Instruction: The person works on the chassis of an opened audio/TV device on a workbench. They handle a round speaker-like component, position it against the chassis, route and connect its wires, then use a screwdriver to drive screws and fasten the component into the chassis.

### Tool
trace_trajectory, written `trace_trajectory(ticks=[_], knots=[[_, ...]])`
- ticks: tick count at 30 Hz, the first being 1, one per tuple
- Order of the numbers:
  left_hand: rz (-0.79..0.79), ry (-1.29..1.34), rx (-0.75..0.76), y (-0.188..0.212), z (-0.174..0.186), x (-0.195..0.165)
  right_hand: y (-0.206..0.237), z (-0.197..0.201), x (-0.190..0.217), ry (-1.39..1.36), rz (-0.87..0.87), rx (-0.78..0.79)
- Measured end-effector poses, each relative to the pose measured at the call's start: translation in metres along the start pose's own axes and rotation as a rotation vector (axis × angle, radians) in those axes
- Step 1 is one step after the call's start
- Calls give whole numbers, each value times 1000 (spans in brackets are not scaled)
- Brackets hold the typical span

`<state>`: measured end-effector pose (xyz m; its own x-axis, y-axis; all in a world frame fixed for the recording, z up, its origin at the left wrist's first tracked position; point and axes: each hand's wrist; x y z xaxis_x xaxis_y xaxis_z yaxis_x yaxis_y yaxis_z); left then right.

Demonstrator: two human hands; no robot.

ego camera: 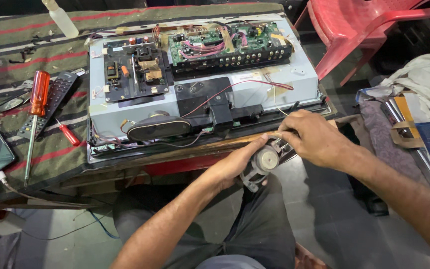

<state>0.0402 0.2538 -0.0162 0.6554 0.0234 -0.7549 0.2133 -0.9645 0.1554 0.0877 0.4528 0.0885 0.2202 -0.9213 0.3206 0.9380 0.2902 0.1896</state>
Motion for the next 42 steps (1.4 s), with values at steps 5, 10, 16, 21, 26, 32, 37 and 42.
trace_trajectory(ticks=[5,10,16,21,26,32,37,42], knots=[[38,-4,-24,2,-2,-1,3,5,-1,-58,-4,35],[26,-43,17,1,-1,-4,2,7,-7,-155,-58,131],[82,-152,-41,2,-1,-7,-3,7,-21,-236,-74,211],[79,-127,-21,-5,1,-8,-6,10,-24,-241,-137,270],[88,-162,-35,-9,3,-10,-6,8,-25,-250,-156,245],[39,-114,28,-11,7,-14,-4,1,-31,-466,-118,188],[21,-61,119,-10,8,-23,1,8,-33,-470,-27,153],[56,-87,127,-4,6,-33,7,17,-25,-537,-103,148]])
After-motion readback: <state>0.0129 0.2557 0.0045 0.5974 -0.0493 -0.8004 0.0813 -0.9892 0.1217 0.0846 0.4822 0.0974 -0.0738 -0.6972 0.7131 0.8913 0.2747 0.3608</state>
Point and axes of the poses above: each hand's wrist, its own y-axis away from the middle knuckle, its own z-axis out of the back of the hand, x = y × z, and after that the axes turned 15 degrees about x, right-handed
